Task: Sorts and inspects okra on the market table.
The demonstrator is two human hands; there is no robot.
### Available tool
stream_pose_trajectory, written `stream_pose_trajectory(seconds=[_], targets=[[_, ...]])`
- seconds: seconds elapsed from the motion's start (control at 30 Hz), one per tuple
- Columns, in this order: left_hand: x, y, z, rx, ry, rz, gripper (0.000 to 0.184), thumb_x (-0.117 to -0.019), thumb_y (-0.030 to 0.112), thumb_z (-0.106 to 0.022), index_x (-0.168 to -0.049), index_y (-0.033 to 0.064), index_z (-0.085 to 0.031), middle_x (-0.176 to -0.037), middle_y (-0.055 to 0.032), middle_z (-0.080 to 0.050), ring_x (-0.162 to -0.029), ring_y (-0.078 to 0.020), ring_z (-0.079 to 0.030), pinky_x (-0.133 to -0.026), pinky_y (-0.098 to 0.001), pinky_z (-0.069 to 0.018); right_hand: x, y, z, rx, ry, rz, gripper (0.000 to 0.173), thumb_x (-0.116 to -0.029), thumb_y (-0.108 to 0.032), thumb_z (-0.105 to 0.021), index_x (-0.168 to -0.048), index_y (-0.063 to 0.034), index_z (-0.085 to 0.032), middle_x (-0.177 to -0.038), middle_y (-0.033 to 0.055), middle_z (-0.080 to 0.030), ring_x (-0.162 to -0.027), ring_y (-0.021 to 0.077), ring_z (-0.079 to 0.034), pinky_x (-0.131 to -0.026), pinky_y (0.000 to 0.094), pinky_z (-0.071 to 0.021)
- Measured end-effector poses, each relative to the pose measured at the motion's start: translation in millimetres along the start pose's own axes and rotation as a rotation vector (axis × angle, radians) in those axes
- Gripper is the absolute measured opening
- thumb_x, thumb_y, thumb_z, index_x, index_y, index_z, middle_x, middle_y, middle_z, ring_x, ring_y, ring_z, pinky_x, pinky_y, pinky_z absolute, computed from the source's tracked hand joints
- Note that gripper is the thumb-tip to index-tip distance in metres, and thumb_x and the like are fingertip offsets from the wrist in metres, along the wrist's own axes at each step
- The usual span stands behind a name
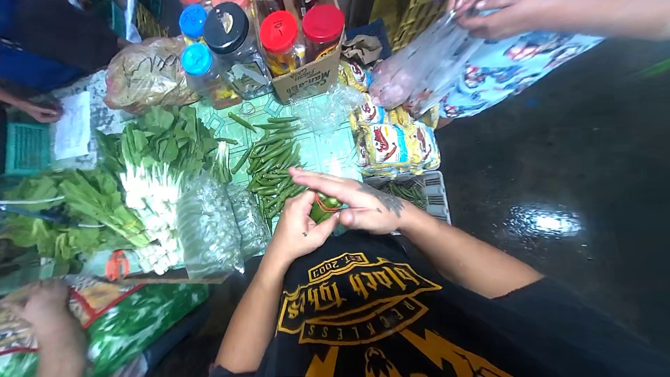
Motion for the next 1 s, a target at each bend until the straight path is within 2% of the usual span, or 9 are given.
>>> stream_pose_trajectory(seconds=[0.07, 0.17, 0.3, 0.4, 0.47, 0.67, 0.8, 0.93, 1.0], targets=[[-1.8, -6.1, 2.2, -0.07, 0.001, 0.033, 0.034, -0.0895, 0.023, -0.076, -0.117, 0.0054, -0.067, -0.097, -0.0023, -0.075, -0.089, -0.0091, -0.072, -0.082, -0.0352, -0.0636, 6.2, 8.1, 18.4, 0.062, 0.102, -0.058, 0.084, -0.101, -0.069, -0.037, -0.153, -0.003, -0.045, -0.159, 0.0122, -0.044, -0.145, 0.0246, -0.044, -0.116, 0.0444, -0.0447], [-0.5, -11.8, -0.6, -0.218, -0.022, 0.147, 0.041, -0.0857, 0.027, -0.076, -0.12, 0.0085, -0.065, -0.095, -0.0005, -0.073, -0.086, -0.0081, -0.071, -0.079, -0.0352, -0.0625, 17.1, 14.1, 24.3, 0.163, 0.168, -0.107, 0.055, -0.0923, -0.042, -0.072, -0.137, -0.011, -0.062, -0.132, 0.0059, -0.059, -0.107, 0.0129, -0.062, -0.081, 0.0295, -0.0583], [-3.7, -22.4, -17.7, -0.338, -0.102, 0.212, 0.072, -0.076, 0.039, -0.087, -0.132, 0.0055, -0.056, -0.11, -0.0076, -0.069, -0.096, -0.0174, -0.069, -0.085, -0.0438, -0.0607, 49.7, 52.7, 5.3, -0.128, 0.14, -0.231, 0.015, -0.0908, -0.013, -0.075, -0.103, -0.0058, -0.072, -0.112, 0.007, -0.066, -0.088, 0.0103, -0.066, -0.07, 0.0254, -0.0605], [1.9, -42.2, -23.4, -0.328, -0.101, 0.234, 0.086, -0.0779, 0.053, -0.084, -0.141, 0.0066, -0.05, -0.129, -0.0118, -0.061, -0.104, -0.0196, -0.068, -0.085, -0.0417, -0.0618, 127.5, 103.4, 29.8, -0.428, 0.317, -0.509, 0.024, -0.0944, -0.012, -0.071, -0.117, -0.0057, -0.065, -0.105, 0.0072, -0.069, -0.064, 0.0102, -0.063, -0.053, 0.0263, -0.0563], [10.2, -57.1, -20.1, -0.324, -0.123, 0.314, 0.082, -0.0807, 0.054, -0.081, -0.141, 0.0078, -0.05, -0.131, -0.0123, -0.059, -0.103, -0.0191, -0.068, -0.083, -0.0395, -0.0624, 202.2, 140.1, 52.0, -0.53, 0.442, -0.698, 0.037, -0.0963, -0.016, -0.066, -0.132, -0.0097, -0.059, -0.105, 0.0053, -0.07, -0.061, 0.0075, -0.058, -0.052, 0.0251, -0.0518], [26.9, -79.3, -35.8, -0.522, -0.507, 0.49, 0.069, -0.0909, 0.057, -0.068, -0.143, 0.0138, -0.053, -0.136, -0.0107, -0.058, -0.106, -0.02, -0.067, -0.084, -0.0404, -0.06, 426.1, 235.5, 63.6, -0.522, 0.915, -1.461, 0.031, -0.1005, -0.016, -0.065, -0.129, -0.0073, -0.057, -0.093, 0.008, -0.06, -0.066, 0.0134, -0.054, -0.06, 0.0307, -0.0506], [17.8, -74.5, -55.7, -0.546, -0.6, 0.467, 0.063, -0.0939, 0.057, -0.063, -0.141, 0.016, -0.055, -0.137, -0.0103, -0.057, -0.11, -0.0212, -0.067, -0.087, -0.043, -0.0597, 465.7, 261.9, 41.3, -0.278, 0.964, -1.774, 0.044, -0.0997, -0.02, -0.068, -0.139, -0.005, -0.053, -0.112, 0.0186, -0.061, -0.078, 0.0228, -0.06, -0.07, 0.0397, -0.0549], [10.2, -69.9, -70.2, -0.535, -0.615, 0.443, 0.062, -0.0954, 0.057, -0.06, -0.141, 0.0148, -0.056, -0.136, -0.0082, -0.06, -0.111, -0.0197, -0.067, -0.089, -0.042, -0.0592, 467.0, 284.2, 39.5, -0.182, 0.993, -1.777, 0.053, -0.0992, -0.023, -0.069, -0.143, -0.0013, -0.049, -0.126, 0.0284, -0.06, -0.094, 0.0365, -0.067, -0.08, 0.0514, -0.0576], [9.6, -70.1, -71.7, -0.532, -0.626, 0.432, 0.063, -0.095, 0.059, -0.06, -0.14, 0.0145, -0.056, -0.136, -0.0076, -0.06, -0.112, -0.019, -0.066, -0.089, -0.0407, -0.0591, 462.8, 290.2, 51.0, -0.194, 1.067, -1.714, 0.071, -0.1, -0.027, -0.069, -0.156, -0.0067, -0.032, -0.135, 0.0303, -0.056, -0.1, 0.0392, -0.067, -0.084, 0.0522, -0.0575]])
Point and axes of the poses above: each hand's wrist, its own x-axis away from the middle knuckle, its own z-axis out of the back of the hand, y = z × x, the point moved 7 cm from there along -x, towards the middle knuckle
